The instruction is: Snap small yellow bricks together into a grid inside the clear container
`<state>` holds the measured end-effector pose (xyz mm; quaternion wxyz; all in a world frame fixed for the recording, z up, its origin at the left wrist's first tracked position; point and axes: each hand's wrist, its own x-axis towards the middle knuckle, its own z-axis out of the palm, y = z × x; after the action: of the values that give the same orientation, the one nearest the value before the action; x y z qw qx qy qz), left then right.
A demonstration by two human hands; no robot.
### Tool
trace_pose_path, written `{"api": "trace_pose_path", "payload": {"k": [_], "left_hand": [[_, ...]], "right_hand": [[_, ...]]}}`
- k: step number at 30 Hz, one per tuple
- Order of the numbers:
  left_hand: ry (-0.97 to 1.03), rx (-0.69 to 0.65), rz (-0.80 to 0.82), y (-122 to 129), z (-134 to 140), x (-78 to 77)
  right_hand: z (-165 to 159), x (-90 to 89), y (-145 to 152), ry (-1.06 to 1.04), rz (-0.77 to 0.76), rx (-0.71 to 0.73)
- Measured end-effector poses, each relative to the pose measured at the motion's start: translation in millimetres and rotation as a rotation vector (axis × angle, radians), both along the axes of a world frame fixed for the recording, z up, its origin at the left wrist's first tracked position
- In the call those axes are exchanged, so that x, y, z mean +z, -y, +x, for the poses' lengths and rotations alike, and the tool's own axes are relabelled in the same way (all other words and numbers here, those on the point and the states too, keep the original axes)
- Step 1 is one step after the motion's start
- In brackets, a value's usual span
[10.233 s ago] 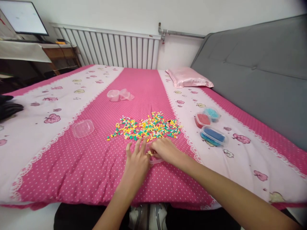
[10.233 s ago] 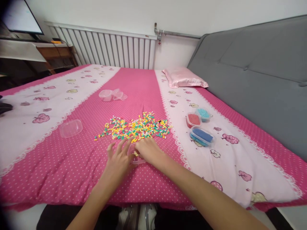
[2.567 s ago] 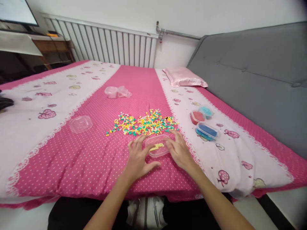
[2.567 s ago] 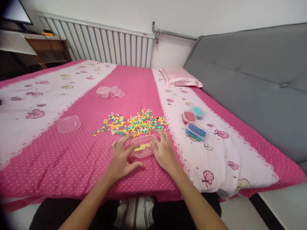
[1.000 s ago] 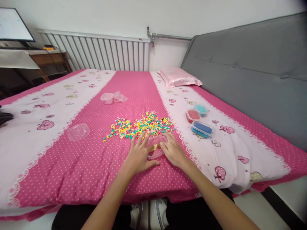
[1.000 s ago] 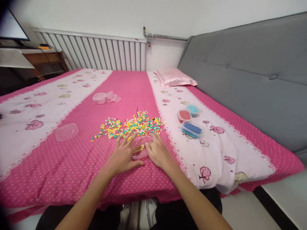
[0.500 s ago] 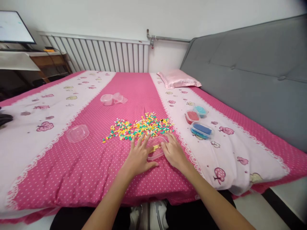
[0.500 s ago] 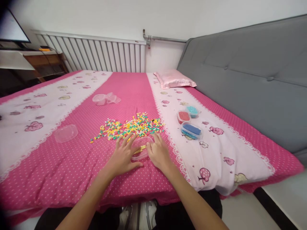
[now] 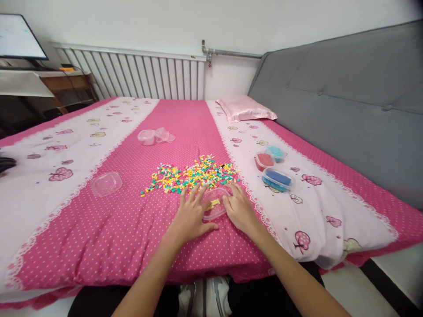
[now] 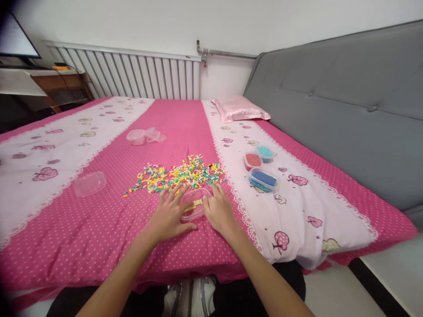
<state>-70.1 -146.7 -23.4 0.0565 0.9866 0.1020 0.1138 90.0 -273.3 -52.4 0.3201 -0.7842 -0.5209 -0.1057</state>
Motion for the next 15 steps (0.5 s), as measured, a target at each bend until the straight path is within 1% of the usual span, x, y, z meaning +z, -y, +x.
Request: {"api": "trace_pose_path", "payload": {"k": [8,11,13,15], "left_hand": [[0.032,-0.003,0.026,0.6,-0.1,2.0],[0.071,0.029,0.037,2.3,-6.2,4.4],[0.106,0.075,0.045,4.2,-12.7,5.0],[0.137,0.120,0.053,6.1,-19.5,3.8]], "right_hand": [[1.2,4.4,1.1,-0.070,0.050,0.036],[2.4,7.0,4.9,-0.112,0.085,0.036],[1.3,4.3,7.8,-0.144,0.112,0.040],[-2.7,-4.0,10.2,-0.179,0.140,0.059]]}}
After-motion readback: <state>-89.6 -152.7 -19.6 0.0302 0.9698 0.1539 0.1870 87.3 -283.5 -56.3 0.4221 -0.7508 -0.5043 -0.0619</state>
